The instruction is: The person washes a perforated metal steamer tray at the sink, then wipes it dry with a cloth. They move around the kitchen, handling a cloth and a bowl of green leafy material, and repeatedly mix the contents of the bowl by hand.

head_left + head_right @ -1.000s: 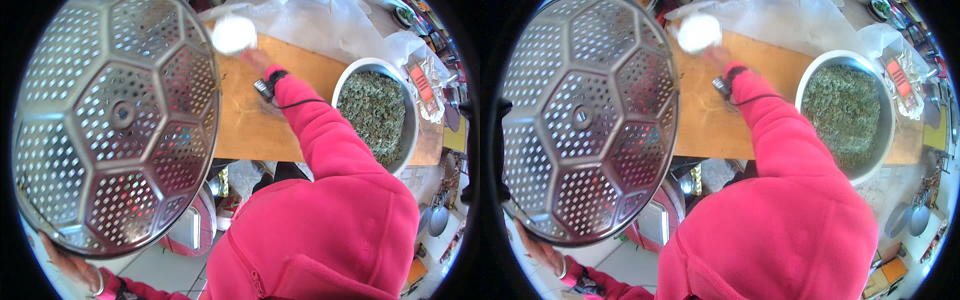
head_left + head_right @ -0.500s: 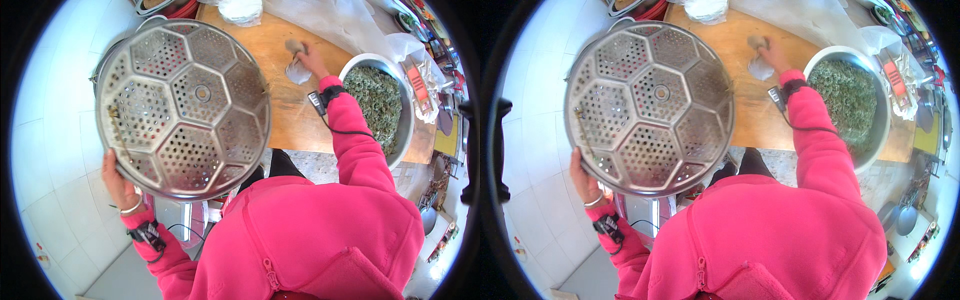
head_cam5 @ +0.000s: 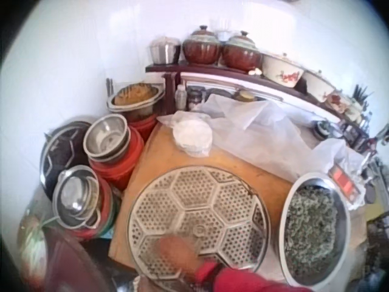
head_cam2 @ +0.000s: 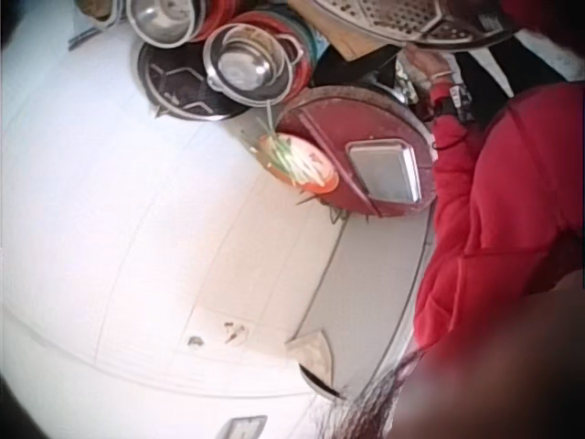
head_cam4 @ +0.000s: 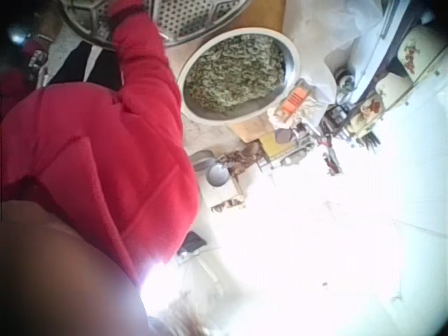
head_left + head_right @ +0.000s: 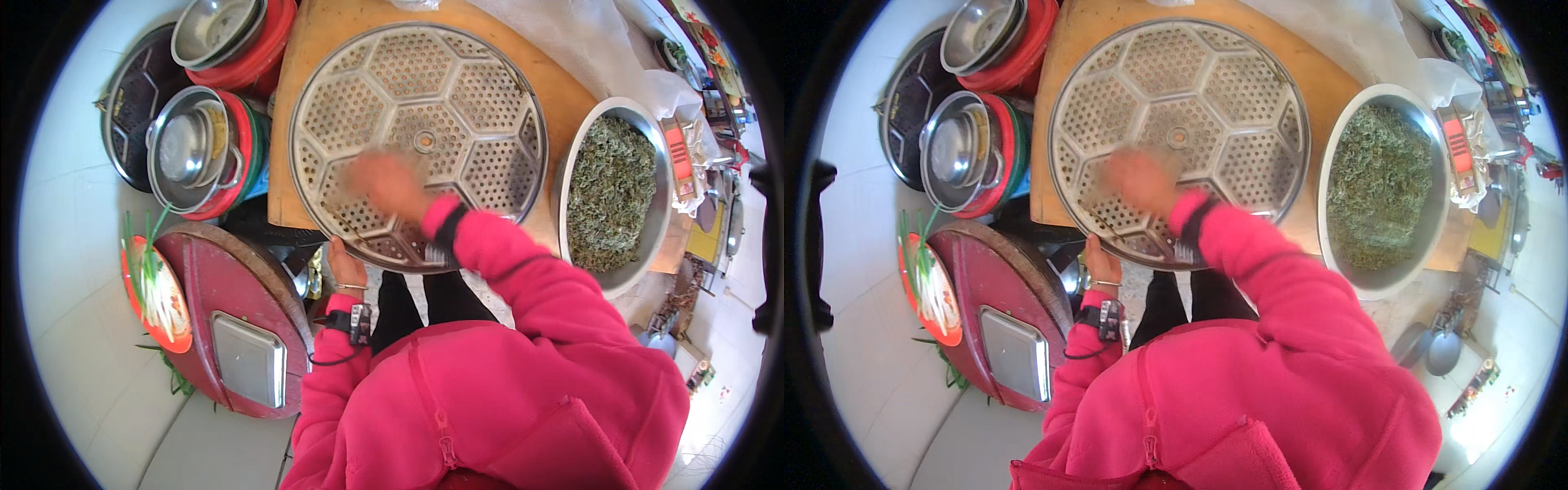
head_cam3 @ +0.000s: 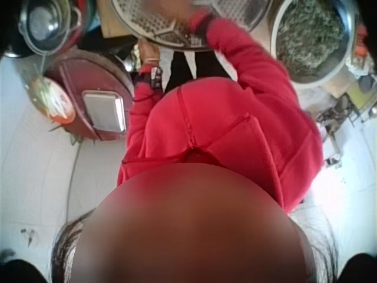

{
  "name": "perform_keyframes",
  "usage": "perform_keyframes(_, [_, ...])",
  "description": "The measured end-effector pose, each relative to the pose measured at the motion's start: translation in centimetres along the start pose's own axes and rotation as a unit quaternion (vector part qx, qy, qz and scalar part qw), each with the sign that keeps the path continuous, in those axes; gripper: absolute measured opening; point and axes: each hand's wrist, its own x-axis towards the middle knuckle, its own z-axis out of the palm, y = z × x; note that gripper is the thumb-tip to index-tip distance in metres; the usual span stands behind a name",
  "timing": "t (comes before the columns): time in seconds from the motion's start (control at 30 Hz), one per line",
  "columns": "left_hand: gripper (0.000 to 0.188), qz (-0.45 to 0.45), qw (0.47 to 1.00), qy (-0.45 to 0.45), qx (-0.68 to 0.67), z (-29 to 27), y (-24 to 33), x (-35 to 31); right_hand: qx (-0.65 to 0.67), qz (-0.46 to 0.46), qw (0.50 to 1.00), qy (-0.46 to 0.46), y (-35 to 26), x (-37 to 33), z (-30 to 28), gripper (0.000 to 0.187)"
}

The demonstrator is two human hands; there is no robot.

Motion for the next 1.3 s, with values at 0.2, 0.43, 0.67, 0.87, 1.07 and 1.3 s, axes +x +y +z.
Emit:
perform_keyframes(0.2, [0.034, -0.055, 0.976, 0.114, 0.178, -0.9, 1.2, -0.4, 0.0, -0.146, 0.978, -0.146, 5.0, -0.4, -4.0, 0.037])
perform_keyframes(0.43, [0.043, 0.037, 0.99, 0.029, 0.135, -0.8, -0.6, 0.0, 0.035, 0.14, 0.986, 0.086, 9.8, 11.1, 0.6, 0.036])
perform_keyframes(0.67, [0.044, 0.071, 0.992, 0.089, 0.062, 0.0, 0.7, 0.3, 0.327, -0.224, 0.897, -0.196, -2.3, 11.4, 10.4, 0.014])
perform_keyframes(0.87, [0.04, 0.126, 0.984, 0.118, 0.053, -0.7, 1.3, 1.7, -0.25, 0.09, 0.956, 0.121, 19.4, 16.8, -5.0, 0.027])
perform_keyframes(1.07, [0.054, 0.031, 0.991, 0.124, 0.035, -0.7, 3.0, 3.1, 0.053, -0.09, 0.995, -0.005, 0.4, 5.5, 6.8, 0.043])
perform_keyframes(1.3, [0.054, 0.081, 0.985, 0.104, 0.111, -1.9, 4.2, 4.9, 0.012, 0.07, 0.996, -0.052, 11.1, -1.9, -7.1, 0.035])
